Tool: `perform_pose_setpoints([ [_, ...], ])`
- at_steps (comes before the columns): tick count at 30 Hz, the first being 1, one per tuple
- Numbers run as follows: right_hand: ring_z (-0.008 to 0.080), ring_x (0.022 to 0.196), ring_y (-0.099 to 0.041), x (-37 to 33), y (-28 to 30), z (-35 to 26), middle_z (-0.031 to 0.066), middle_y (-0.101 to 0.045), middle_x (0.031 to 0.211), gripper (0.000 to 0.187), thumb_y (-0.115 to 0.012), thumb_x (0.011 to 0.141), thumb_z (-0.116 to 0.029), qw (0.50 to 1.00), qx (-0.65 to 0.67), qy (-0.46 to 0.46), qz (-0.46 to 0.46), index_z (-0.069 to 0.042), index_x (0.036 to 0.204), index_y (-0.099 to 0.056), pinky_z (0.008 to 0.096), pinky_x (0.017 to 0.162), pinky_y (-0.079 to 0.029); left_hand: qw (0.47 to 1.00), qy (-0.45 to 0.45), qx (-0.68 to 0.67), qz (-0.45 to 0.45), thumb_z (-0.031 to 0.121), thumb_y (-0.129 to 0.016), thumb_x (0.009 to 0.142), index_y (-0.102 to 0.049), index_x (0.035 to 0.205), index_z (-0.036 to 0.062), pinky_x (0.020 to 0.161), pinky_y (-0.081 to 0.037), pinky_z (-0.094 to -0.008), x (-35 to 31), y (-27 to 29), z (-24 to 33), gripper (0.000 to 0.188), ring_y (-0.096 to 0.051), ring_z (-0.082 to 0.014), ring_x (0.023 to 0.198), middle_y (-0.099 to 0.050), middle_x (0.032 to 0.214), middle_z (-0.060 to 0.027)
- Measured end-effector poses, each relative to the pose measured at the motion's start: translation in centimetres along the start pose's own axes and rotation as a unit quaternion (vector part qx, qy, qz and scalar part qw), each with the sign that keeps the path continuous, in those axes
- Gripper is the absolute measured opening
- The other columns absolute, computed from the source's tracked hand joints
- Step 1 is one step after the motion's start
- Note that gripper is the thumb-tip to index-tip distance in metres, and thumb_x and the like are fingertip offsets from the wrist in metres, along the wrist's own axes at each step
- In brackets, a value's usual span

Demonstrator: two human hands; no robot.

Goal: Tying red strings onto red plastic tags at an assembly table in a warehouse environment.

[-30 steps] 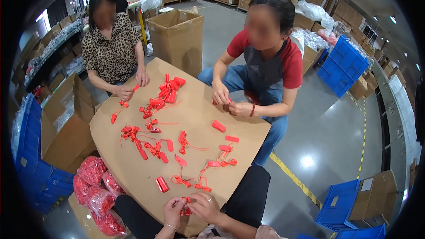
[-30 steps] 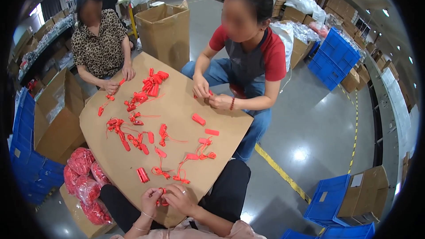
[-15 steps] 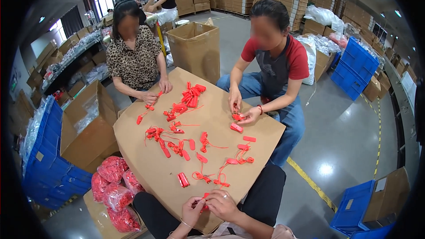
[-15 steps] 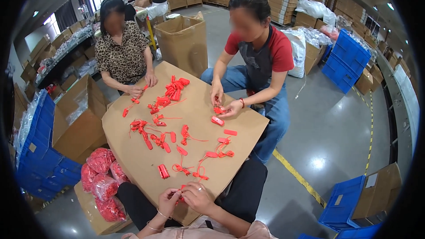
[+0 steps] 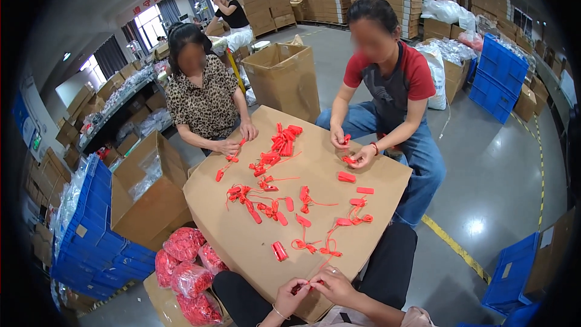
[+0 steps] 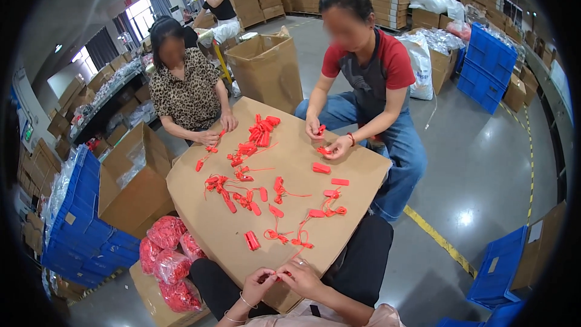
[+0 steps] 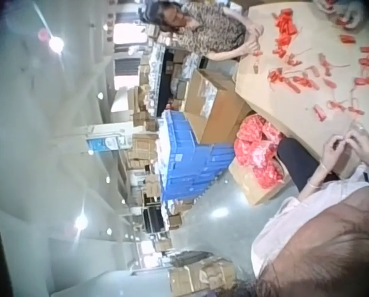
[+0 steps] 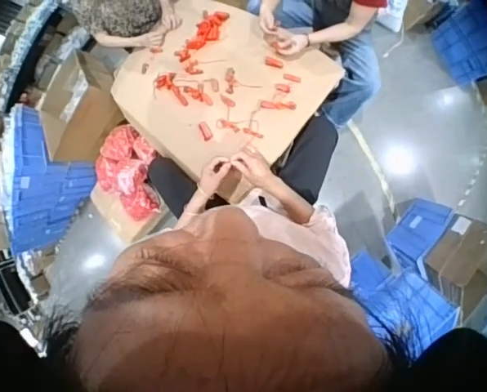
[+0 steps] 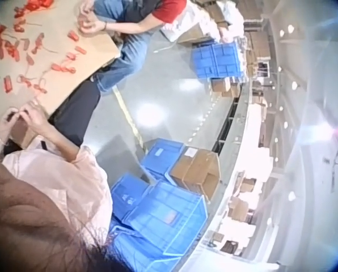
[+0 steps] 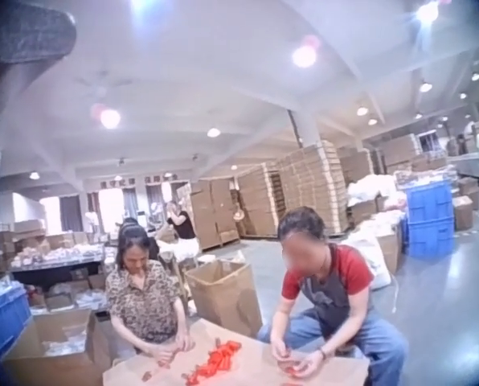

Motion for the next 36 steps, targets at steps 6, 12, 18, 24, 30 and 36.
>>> perform_pose_setpoints([
  [6, 0.0221, 0.073, -0.057, 0.1, -0.4, 0.5, 0.0074, -0.060, 0.076, 0.010, -0.058, 0.081, -0.016, 0.996, 0.076, -0.052, -0.004, -0.006, 0.083, -0.060, 0.0327, 0.066, -0.044, 0.999, 0.020, -0.004, -0.049, 0.008, -0.061, 0.082, -0.060, 0.091, 0.0021, 0.062, -0.042, -0.0163, 0.4, 0.5, -0.1, 0.011, -0.052, -0.0028, 0.069, -0.059, 0.080, 0.0018],
  [12, 0.0105, 0.078, -0.056, -0.6, -1.6, 2.8, 0.0042, -0.060, 0.082, 0.012, -0.057, 0.084, -0.012, 0.935, 0.242, -0.249, -0.069, -0.004, 0.093, -0.061, 0.0247, 0.068, -0.046, 0.997, 0.048, -0.025, -0.047, 0.007, -0.059, 0.082, -0.059, 0.090, 0.0019, 0.065, -0.043, -0.0170, 0.9, 0.5, -0.3, 0.009, -0.052, -0.0032, 0.072, -0.058, 0.080, 0.0019],
  [18, 0.0135, 0.076, -0.057, 0.6, -0.5, 2.1, 0.0053, -0.059, 0.077, 0.011, -0.060, 0.081, -0.010, 0.978, 0.142, -0.140, -0.055, -0.004, 0.090, -0.062, 0.0264, 0.067, -0.047, 0.996, 0.046, -0.039, -0.062, 0.006, -0.058, 0.082, -0.058, 0.092, 0.0003, 0.067, -0.045, -0.0178, 1.4, 0.8, -1.1, 0.011, -0.054, -0.0040, 0.074, -0.059, 0.081, 0.0004],
  [24, 0.0221, 0.072, -0.057, 0.4, -1.2, 2.3, 0.0091, -0.059, 0.081, 0.010, -0.062, 0.078, -0.010, 0.997, 0.042, -0.057, -0.034, -0.006, 0.087, -0.060, 0.0300, 0.065, -0.046, 0.995, 0.062, -0.049, -0.054, 0.006, -0.056, 0.084, -0.056, 0.092, -0.0007, 0.072, -0.048, -0.0219, 1.4, 1.0, -2.3, 0.010, -0.057, -0.0069, 0.076, -0.059, 0.083, -0.0027],
  [30, 0.0238, 0.077, -0.059, 1.0, -1.5, 2.1, 0.0110, -0.060, 0.084, 0.014, -0.061, 0.079, -0.011, 0.989, 0.063, -0.118, -0.055, -0.005, 0.092, -0.060, 0.0305, 0.067, -0.047, 0.997, 0.053, -0.050, 0.019, 0.006, -0.056, 0.083, -0.057, 0.089, -0.0007, 0.064, -0.046, -0.0188, 1.4, 0.5, -2.7, 0.009, -0.056, -0.0053, 0.070, -0.060, 0.077, -0.0011],
  [36, 0.0099, 0.080, -0.058, 0.5, -2.6, 4.5, 0.0053, -0.062, 0.092, 0.016, -0.056, 0.085, -0.008, 0.921, 0.287, -0.256, -0.057, -0.002, 0.099, -0.059, 0.0246, 0.071, -0.047, 0.997, 0.049, -0.056, -0.027, 0.007, -0.056, 0.085, -0.055, 0.094, -0.0010, 0.069, -0.048, -0.0193, 1.9, 1.0, -3.3, 0.012, -0.056, -0.0054, 0.075, -0.059, 0.084, -0.0011],
])
Point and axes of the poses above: each hand's wrist, its own x-axis towards the middle knuckle, its own y-axis out of the back of the hand, z = x × y, the point moved 3 cm from there along x, towards the middle knuckle
